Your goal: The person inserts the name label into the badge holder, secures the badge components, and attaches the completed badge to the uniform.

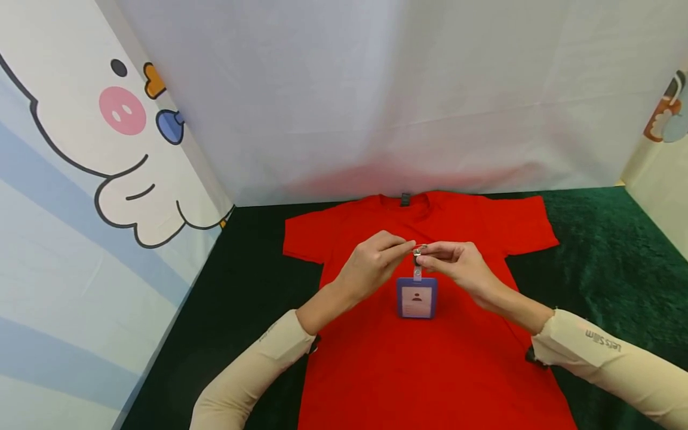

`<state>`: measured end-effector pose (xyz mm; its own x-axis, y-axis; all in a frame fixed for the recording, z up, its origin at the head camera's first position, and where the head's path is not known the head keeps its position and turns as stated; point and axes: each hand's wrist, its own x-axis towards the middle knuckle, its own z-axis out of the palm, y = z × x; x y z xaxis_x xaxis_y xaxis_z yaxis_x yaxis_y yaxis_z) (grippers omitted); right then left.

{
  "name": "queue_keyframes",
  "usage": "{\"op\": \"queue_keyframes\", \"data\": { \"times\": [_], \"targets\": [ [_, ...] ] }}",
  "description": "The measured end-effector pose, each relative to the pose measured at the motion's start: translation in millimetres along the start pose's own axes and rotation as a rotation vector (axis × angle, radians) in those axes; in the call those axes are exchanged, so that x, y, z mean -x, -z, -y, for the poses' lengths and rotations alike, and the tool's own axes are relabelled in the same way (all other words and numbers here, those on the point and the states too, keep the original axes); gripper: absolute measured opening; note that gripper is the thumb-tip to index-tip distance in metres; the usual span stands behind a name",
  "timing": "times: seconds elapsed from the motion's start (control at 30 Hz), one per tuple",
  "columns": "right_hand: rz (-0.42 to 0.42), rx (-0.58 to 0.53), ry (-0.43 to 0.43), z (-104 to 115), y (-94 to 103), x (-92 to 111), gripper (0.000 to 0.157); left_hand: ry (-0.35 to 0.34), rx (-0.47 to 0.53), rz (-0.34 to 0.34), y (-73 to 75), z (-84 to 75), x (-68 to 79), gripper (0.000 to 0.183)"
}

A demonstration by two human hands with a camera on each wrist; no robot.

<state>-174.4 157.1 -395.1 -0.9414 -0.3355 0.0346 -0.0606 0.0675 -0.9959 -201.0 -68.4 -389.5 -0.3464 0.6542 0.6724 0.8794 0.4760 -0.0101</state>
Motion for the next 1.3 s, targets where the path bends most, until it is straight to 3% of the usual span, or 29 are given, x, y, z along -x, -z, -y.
{"op": "queue_keyframes", "data": {
  "times": [0.2,0.53,0.73,0.83,1.07,1.3],
  "targets": [
    [-0.009,0.013,0.028,-2.5,-0.5,-0.5,0.039,-0.008,0.03,0.012,0.5,1.3,0.3,0.027],
    [-0.019,0.029,0.075,-1.0,-1.9,-1.7,0.037,0.039,0.101,0.027,3.4,1.0,-0.8,0.024],
    [-0.004,-0.039,0.066,-1.1,1.6,-2.5,0.036,0.092,0.186,0.002,0.3,2.9,4.3,0.023],
    [-0.015,-0.046,0.099,-1.3,2.6,-2.0,0.035,0.06,0.142,-0.007,0.8,2.5,5.4,0.026],
    [-0.045,0.052,0.254,4.1,2.0,1.7,0.024,-0.087,-0.043,-0.037,7.3,-0.9,3.1,0.032],
    [-0.054,0.106,0.26,8.9,0.5,3.0,0.023,-0.119,-0.065,-0.038,11.4,-0.6,2.7,0.034]
  ]
}}
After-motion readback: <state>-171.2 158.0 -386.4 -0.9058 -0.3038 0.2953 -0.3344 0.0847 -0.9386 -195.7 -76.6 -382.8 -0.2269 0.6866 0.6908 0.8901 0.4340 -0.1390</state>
